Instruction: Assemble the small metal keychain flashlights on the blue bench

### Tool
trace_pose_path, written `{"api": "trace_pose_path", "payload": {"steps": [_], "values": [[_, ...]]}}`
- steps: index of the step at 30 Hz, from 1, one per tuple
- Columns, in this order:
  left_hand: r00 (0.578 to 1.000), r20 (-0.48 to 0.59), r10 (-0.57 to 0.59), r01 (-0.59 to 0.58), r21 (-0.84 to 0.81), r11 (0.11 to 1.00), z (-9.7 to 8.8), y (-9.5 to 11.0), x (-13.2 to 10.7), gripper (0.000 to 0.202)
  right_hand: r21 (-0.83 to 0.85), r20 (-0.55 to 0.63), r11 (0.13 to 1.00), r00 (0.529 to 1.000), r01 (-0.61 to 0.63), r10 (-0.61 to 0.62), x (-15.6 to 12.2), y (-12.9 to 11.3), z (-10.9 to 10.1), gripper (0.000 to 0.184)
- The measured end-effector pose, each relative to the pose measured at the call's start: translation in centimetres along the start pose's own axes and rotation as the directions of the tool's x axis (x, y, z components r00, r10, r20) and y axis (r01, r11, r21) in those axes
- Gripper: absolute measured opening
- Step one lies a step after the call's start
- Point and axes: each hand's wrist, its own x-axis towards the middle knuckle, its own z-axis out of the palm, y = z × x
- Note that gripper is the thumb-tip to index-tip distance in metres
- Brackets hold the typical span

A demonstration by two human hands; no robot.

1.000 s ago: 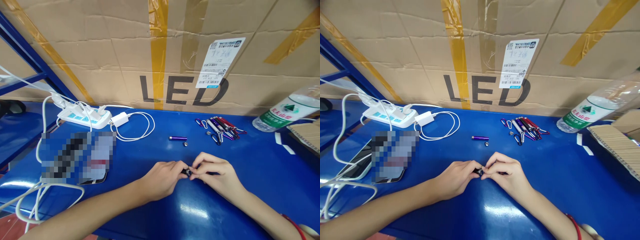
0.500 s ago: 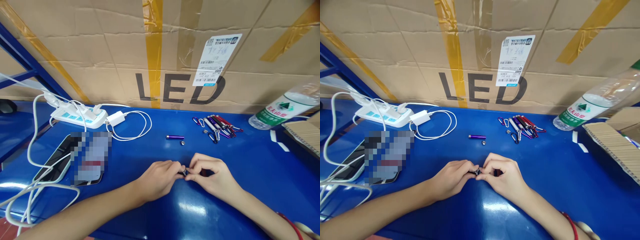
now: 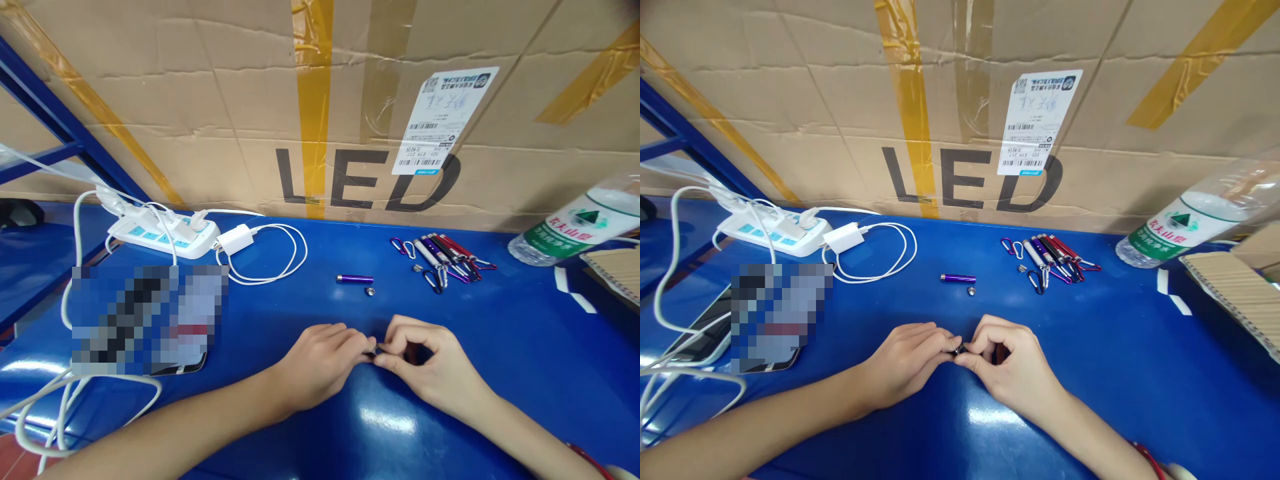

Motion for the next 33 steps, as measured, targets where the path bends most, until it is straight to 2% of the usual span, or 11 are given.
{"api": "trace_pose_path", "payload": {"steps": [5,13,20,28,33], "values": [[1.0,-0.004,0.018,-0.018,0.012,1.0,0.1,-0.2,0.0,0.015,0.004,0.02,1.0,1.0,-0.01,0.01,0.3,0.4,0.0,0.03],[1.0,0.02,-0.018,0.017,0.052,0.999,-0.1,-0.3,0.0,0.015,0.018,0.03,0.999,0.999,-0.031,0.031,0.4,1.0,0.2,0.03],[1.0,0.013,-0.024,0.023,0.034,0.999,-0.2,-0.4,0.1,0.016,0.013,0.047,1.0,0.999,-0.009,0.008,0.4,1.3,0.1,0.03],[0.997,0.035,-0.068,0.07,-0.053,0.996,-0.5,0.0,0.4,0.023,0.056,0.041,0.997,0.998,-0.053,0.05,0.4,1.2,0.0,0.028],[0.995,0.042,-0.09,0.095,-0.113,0.989,-0.5,0.2,0.4,0.024,0.042,0.009,0.999,1.0,-0.025,0.025,0.4,0.9,0.0,0.029]]}}
